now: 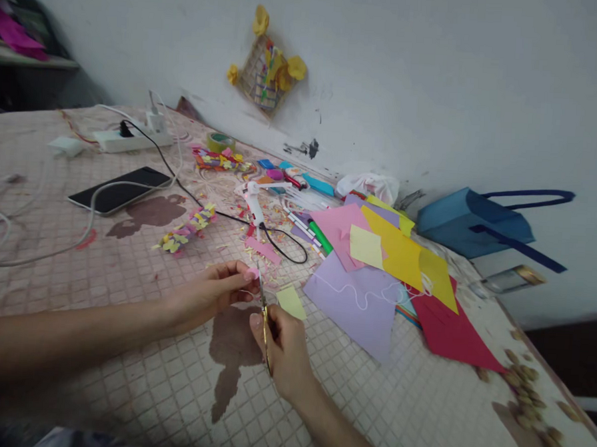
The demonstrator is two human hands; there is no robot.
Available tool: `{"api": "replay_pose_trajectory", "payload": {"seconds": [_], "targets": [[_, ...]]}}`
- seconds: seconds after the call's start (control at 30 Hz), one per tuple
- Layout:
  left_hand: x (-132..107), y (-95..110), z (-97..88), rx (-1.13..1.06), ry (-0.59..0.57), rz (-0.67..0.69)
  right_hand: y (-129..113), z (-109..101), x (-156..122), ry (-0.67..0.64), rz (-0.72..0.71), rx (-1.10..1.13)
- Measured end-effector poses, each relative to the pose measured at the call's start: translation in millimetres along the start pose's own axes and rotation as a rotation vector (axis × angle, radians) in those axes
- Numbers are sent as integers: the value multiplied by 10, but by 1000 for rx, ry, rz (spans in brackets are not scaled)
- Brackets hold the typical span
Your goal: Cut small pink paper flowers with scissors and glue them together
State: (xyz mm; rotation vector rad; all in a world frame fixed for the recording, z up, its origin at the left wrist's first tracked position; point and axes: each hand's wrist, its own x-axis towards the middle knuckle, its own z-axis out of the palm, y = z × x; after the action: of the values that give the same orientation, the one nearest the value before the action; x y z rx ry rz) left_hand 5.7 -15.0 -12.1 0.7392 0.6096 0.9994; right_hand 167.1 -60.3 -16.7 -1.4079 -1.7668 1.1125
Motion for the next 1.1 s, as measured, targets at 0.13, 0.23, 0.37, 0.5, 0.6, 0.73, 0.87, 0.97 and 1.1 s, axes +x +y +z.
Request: {"api": "replay_pose_trajectory", "payload": {"seconds": [0.13, 0.23, 0.37, 0.5, 0.6, 0.73, 0.87, 0.97, 1.1], "targets": [[-3, 8, 2, 4, -1, -1, -4, -4, -2, -7, -1, 0], [-6, 12, 1, 3, -9, 8, -3, -2, -7, -6, 2, -1], [-6, 11, 0, 4, -11, 6, 16, 2, -13, -3, 12, 11], [-5, 12, 3, 5, -10, 4, 28, -5, -17, -1, 14, 13], [-2, 16, 1, 16, -10, 14, 20, -10, -18, -8, 19, 7], [6, 25, -6, 25, -12, 28, 13, -13, -18, -17, 27, 4], [19, 31, -13, 22, -3, 30, 21, -22, -16, -9, 24, -17], [27, 36, -13, 17, 12, 28, 17, -33, -15, -18, 18, -33], [33, 52, -9, 21, 45, 29, 5, -42, -14, -17, 8, -46]]}}
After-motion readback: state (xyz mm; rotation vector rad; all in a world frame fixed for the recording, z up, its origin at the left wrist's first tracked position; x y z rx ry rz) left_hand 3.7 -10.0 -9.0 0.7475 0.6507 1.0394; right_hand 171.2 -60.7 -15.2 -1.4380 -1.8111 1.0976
